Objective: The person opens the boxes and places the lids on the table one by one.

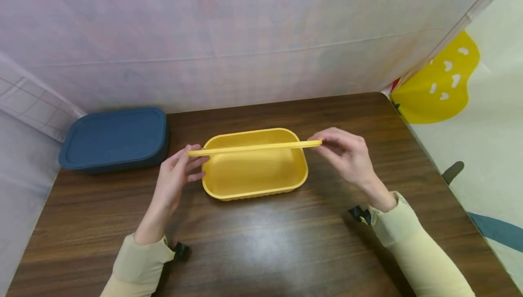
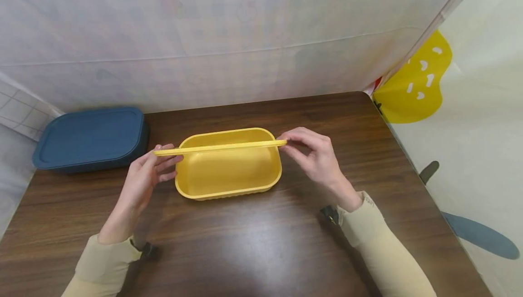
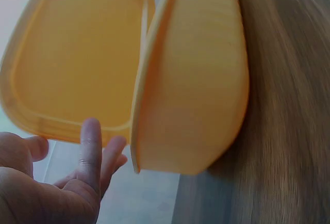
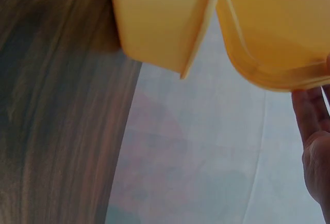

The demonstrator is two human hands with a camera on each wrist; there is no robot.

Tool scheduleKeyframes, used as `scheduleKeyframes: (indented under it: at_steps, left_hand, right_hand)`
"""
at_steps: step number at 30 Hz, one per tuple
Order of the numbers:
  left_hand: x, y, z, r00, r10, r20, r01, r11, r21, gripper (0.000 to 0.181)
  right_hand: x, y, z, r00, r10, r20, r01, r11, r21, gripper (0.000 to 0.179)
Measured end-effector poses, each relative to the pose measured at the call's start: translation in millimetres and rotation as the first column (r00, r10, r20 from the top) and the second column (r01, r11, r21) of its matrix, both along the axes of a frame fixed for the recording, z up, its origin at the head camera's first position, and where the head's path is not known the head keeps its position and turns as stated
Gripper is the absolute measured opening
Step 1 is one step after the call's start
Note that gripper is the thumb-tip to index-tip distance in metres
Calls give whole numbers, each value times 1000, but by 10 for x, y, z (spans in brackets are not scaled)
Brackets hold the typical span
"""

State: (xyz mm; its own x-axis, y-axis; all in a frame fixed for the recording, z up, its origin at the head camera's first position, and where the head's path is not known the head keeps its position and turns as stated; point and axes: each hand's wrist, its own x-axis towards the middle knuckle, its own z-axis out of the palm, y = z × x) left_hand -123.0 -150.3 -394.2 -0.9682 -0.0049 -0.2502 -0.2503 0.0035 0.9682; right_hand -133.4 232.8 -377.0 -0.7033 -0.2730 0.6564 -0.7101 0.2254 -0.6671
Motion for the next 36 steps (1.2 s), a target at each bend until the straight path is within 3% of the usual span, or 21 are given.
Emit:
scheduleKeyframes:
  at_steps: [3, 6, 10, 14, 18, 21, 23, 26, 28, 32, 36]
  left_hand:
    - [-7, -15, 7, 999, -10, 50, 9, 1000, 26, 56]
    - [-12, -28, 22, 996, -9, 86, 3, 998, 70, 53]
    - [-24, -38, 24, 995, -16, 94, 5, 993, 122, 50]
    - [-31, -19, 4, 995, -17, 95, 5, 993, 120, 50]
    - [-34, 23, -28, 996, -24, 91, 16, 995, 94, 54]
    - [-36, 60, -56, 997, -23, 77, 18, 998, 55, 55]
    - [-33, 84, -67, 998, -17, 65, 15, 1000, 24, 55]
    - [-25, 112, -80, 999, -14, 40, 14, 1000, 0, 54]
    - [-18, 126, -87, 999, -26, 20, 26, 1000, -16, 54]
    - [-5, 147, -92, 998, -54, -18, 54, 998, -44, 52]
    - [-1, 163, -89, 996, -78, -37, 76, 996, -52, 52]
  right_hand:
    - [-21, -3, -40, 999, 38, -29, -39, 998, -47, 10]
    - [-42, -2, -68, 998, 46, -45, -48, 998, -51, 14]
    - [-61, 12, -100, 999, -47, -27, 47, 999, -4, 8]
    - [-65, 22, -141, 982, -171, 81, 167, 985, 49, 25]
    - [-68, 31, -161, 943, -221, 250, 210, 975, 70, 35]
    - [-85, 57, -156, 882, -188, 432, 197, 980, 24, 37]
    - [-105, 81, -151, 813, -123, 569, 190, 980, -59, 42]
    - [-139, 114, -142, 692, -29, 721, 220, 960, -172, 53]
    - [-159, 131, -141, 636, -7, 772, 223, 959, -175, 56]
    - [-182, 162, -148, 569, -12, 822, 203, 971, -127, 55]
    - [-186, 189, -149, 541, -35, 840, 198, 976, -87, 55]
